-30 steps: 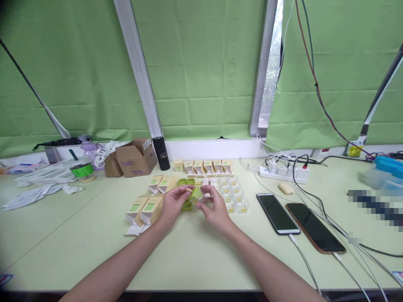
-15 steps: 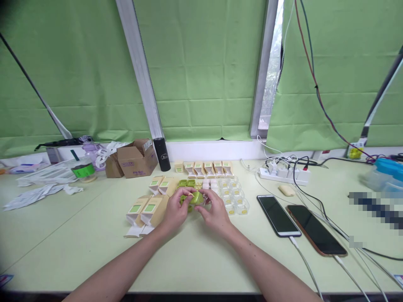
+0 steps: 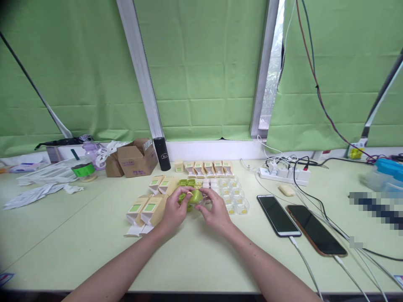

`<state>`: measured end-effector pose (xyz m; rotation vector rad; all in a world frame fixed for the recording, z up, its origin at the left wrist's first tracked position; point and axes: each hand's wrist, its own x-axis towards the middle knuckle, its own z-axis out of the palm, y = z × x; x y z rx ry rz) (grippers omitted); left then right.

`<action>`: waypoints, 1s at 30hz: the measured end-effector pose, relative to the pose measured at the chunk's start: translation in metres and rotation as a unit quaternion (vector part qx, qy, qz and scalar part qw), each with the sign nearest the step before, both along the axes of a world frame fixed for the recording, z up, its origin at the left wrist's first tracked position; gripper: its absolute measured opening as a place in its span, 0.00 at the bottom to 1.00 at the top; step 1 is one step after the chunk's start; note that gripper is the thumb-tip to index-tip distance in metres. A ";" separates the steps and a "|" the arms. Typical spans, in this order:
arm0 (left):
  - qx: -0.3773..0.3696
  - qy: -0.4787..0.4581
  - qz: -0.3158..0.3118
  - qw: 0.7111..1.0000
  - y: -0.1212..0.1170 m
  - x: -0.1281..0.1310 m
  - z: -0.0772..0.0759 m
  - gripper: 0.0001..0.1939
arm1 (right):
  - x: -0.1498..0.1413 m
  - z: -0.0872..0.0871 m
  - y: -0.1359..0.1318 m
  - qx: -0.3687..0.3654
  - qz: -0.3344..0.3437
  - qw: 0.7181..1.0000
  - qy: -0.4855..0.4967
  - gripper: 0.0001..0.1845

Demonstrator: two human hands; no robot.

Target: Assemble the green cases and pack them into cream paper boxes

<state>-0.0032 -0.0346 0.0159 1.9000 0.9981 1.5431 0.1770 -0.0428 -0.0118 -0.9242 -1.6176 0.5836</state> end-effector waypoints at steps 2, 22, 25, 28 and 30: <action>0.001 -0.032 0.010 0.999 0.000 -0.001 0.001 0.11 | 0.000 0.003 -0.002 -0.003 0.005 1.000 0.013 0.24; -0.123 -0.248 0.057 0.959 0.026 -0.006 -0.004 0.21 | 0.045 0.041 -0.003 0.094 -0.066 0.987 -0.109 0.04; -0.123 -0.241 0.055 0.961 0.024 -0.005 -0.002 0.20 | 0.048 0.043 -0.002 0.073 -0.065 0.986 -0.138 0.05; -0.122 -0.240 0.055 0.962 0.023 -0.005 -0.001 0.19 | 0.052 0.045 -0.001 0.068 -0.081 0.985 -0.136 0.04; -0.124 -0.242 0.051 0.961 0.023 -0.005 -0.001 0.19 | 0.056 0.049 -0.002 0.065 -0.093 0.986 -0.124 0.04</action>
